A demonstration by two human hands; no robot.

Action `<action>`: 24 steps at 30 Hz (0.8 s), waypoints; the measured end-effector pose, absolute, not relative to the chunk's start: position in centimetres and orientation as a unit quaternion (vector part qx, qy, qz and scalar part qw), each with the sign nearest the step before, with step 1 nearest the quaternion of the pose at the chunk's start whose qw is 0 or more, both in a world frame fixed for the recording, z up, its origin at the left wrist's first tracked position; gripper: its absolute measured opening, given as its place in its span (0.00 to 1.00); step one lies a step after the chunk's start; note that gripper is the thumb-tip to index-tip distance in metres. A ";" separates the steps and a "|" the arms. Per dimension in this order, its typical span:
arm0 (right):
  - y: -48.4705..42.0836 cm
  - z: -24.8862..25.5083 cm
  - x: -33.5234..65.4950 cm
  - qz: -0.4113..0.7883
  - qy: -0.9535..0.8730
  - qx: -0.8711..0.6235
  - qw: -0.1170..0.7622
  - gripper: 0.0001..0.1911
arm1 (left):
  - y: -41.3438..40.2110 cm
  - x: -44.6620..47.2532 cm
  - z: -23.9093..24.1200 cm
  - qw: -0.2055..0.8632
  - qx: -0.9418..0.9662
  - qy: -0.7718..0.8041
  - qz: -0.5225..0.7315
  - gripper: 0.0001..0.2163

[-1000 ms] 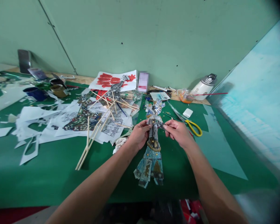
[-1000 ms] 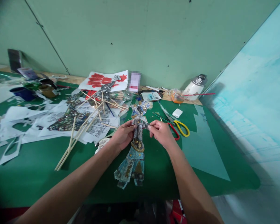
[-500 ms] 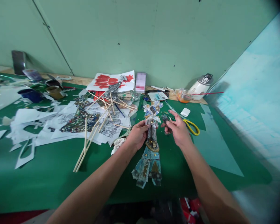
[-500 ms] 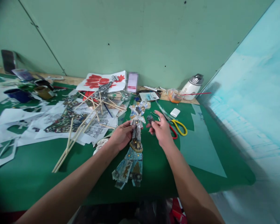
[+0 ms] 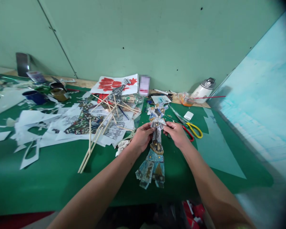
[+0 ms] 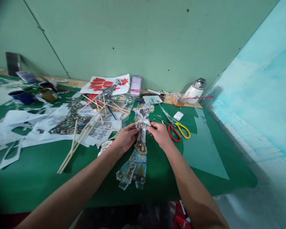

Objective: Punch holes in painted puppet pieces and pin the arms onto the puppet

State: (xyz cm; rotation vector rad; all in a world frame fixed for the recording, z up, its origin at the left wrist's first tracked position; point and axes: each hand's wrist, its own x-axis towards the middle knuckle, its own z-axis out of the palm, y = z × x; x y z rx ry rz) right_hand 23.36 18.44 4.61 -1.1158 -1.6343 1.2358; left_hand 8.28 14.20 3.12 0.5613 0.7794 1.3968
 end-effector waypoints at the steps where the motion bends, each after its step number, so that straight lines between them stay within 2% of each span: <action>1: 18.5 4.6 23.4 0.491 -0.642 -0.441 0.390 0.11 | 14.2 8.3 3.0 0.652 0.251 0.358 0.620 0.10; 5: 18.7 4.5 23.7 0.506 -0.634 -0.453 0.371 0.12 | 14.2 8.4 2.9 0.610 0.271 0.403 0.625 0.09; 17: 18.4 4.9 24.1 0.564 -0.610 -0.432 0.352 0.12 | 14.4 8.9 2.5 0.589 0.293 0.413 0.630 0.09; 24: 18.3 5.4 24.2 0.569 -0.607 -0.421 0.361 0.12 | 14.2 8.8 3.0 0.617 0.275 0.385 0.629 0.12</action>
